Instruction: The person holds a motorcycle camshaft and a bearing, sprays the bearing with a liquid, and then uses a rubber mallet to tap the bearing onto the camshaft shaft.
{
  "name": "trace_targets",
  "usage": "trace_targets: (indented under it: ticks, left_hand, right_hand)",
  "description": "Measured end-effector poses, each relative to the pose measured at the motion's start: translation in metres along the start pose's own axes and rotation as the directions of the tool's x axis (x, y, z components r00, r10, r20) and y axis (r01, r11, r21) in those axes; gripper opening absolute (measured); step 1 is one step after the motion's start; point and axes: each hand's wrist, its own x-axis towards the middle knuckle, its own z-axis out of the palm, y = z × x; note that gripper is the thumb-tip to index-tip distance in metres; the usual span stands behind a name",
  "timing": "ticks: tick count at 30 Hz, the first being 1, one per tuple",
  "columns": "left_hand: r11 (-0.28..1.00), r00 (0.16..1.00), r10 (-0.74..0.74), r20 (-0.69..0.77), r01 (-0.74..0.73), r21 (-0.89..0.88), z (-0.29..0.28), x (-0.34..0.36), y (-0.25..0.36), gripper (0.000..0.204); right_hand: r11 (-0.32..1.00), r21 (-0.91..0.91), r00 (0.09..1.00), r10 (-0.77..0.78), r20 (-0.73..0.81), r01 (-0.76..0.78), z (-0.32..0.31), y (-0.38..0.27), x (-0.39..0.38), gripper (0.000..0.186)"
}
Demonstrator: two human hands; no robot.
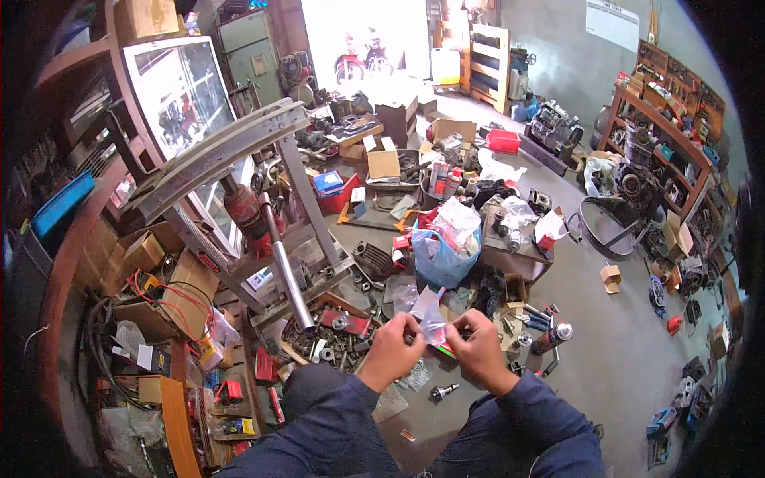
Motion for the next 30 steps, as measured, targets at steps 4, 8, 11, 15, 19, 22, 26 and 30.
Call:
trace_targets:
  ticks: [4,8,11,15,19,22,26,30]
  left_hand:
    - [0.924,0.921,0.377,-0.1,-0.366,0.109,-0.002,-0.001,0.009,0.023]
    - [0.92,0.922,0.386,-0.04,-0.381,0.096,-0.003,0.002,-0.004,0.019]
    - [0.952,0.964,0.265,-0.028,-0.257,0.166,-0.008,0.003,-0.009,0.015]
    - [0.965,0.979,0.2,-0.047,-0.188,0.184,0.0,0.004,-0.022,0.016]
    - [0.929,0.971,0.238,0.002,-0.228,0.293,0.013,0.0,-0.037,0.021]
    - [0.914,0.959,0.281,0.034,-0.278,0.294,0.019,-0.002,-0.029,0.017]
    - [0.958,0.979,0.204,0.014,-0.202,0.204,0.02,-0.003,-0.026,0.013]
    - [0.928,0.975,0.217,0.044,-0.22,0.3,0.015,-0.004,-0.015,0.012]
  right_hand:
    - [0.969,-0.064,0.953,-0.223,0.204,0.241,0.004,-0.004,-0.007,0.016]
    - [0.994,0.055,0.987,0.088,0.137,-0.097,-0.001,0.0,-0.002,0.024]
    - [0.504,0.54,0.702,0.664,0.257,-0.674,-0.001,0.02,0.009,0.039]
    - [0.313,0.627,0.673,0.556,0.488,-0.714,-0.008,0.031,0.004,0.037]
    - [0.363,0.574,0.678,0.436,0.592,-0.734,-0.012,-0.007,0.001,0.037]
    - [0.411,0.537,0.671,0.345,0.657,-0.737,-0.007,0.006,-0.004,0.046]
    - [0.588,0.293,0.6,0.435,0.671,-0.754,-0.017,-0.011,-0.004,0.067]
    - [0.704,0.256,0.623,0.328,0.71,-0.663,-0.016,-0.004,-0.007,0.057]
